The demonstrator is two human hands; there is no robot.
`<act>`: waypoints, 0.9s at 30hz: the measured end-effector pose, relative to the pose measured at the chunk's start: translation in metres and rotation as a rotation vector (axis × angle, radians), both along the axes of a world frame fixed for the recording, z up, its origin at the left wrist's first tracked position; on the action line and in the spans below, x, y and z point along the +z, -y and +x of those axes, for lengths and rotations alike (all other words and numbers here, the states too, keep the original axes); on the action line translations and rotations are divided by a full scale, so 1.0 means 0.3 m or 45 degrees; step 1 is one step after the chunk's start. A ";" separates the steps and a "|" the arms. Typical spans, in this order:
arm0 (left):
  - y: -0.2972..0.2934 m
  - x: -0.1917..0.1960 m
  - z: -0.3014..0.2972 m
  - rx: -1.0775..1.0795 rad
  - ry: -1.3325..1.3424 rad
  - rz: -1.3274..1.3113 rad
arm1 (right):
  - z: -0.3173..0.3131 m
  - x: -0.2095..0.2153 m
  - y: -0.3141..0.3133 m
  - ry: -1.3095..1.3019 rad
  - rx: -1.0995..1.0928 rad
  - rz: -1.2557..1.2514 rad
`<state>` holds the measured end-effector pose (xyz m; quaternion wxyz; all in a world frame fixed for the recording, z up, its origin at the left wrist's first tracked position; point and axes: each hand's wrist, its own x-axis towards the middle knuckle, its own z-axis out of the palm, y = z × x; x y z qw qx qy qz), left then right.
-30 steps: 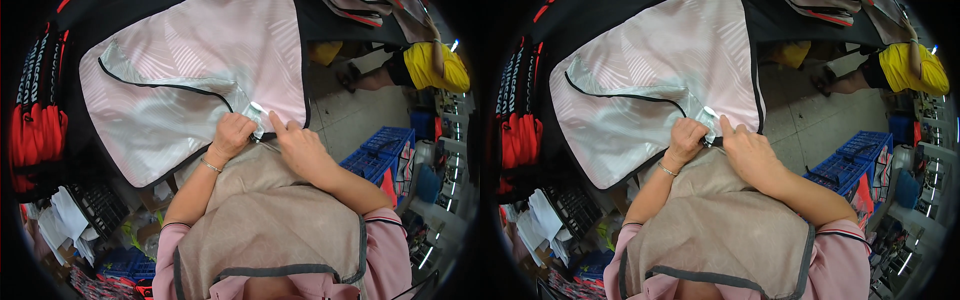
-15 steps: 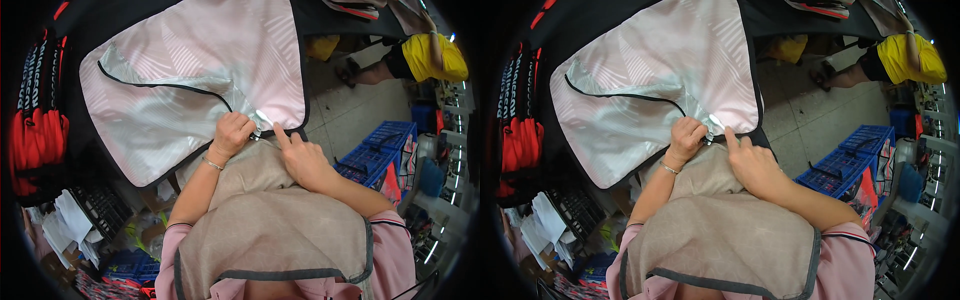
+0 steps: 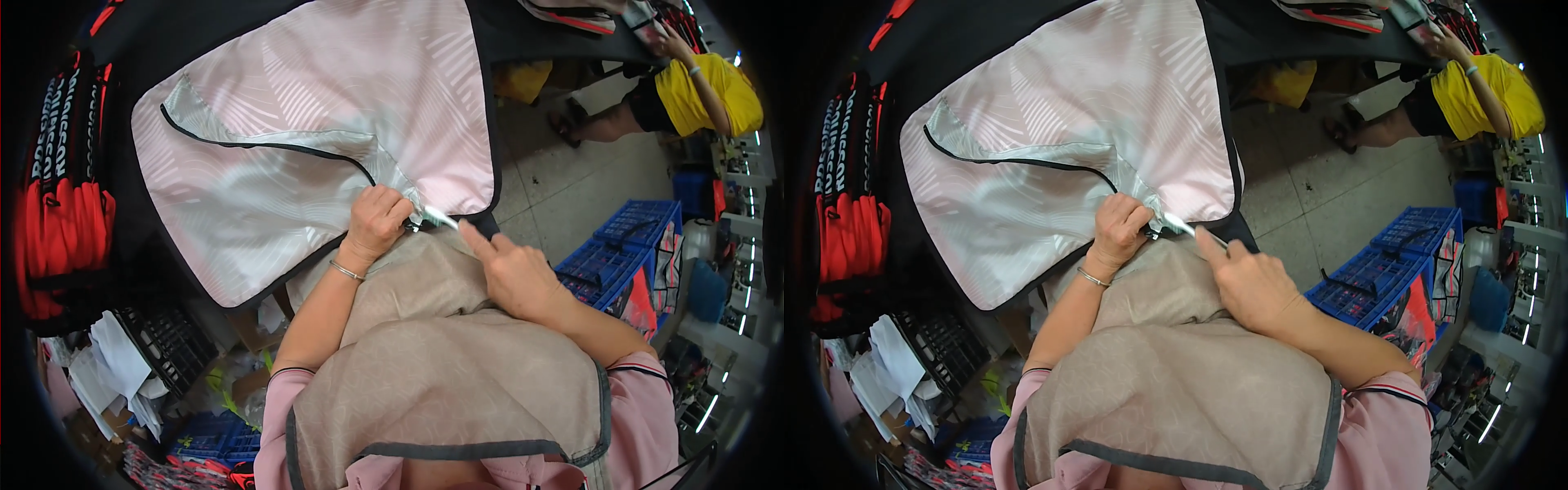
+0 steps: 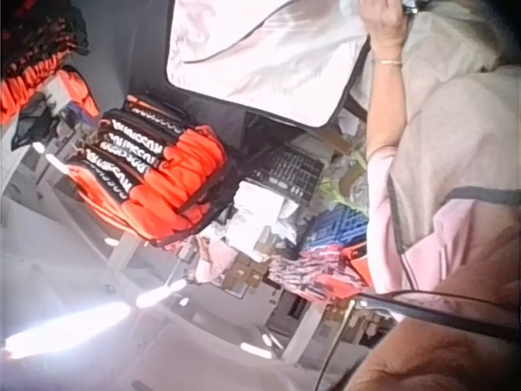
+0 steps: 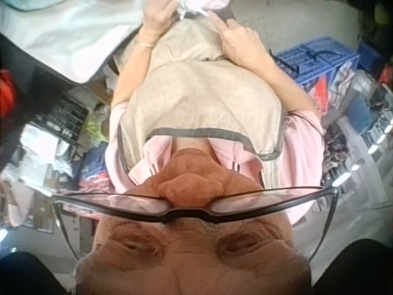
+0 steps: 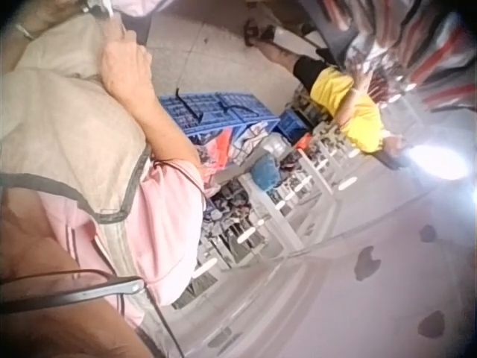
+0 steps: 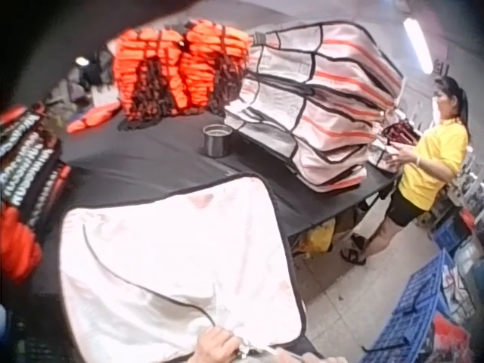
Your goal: Inspecting and cleaning bags with a small brush.
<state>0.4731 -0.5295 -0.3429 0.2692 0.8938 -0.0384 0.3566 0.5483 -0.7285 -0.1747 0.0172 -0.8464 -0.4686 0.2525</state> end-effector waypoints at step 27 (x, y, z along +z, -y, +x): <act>-0.002 -0.028 0.006 -0.033 0.008 -0.011 | -0.036 -0.055 -0.034 -0.053 -0.032 -0.106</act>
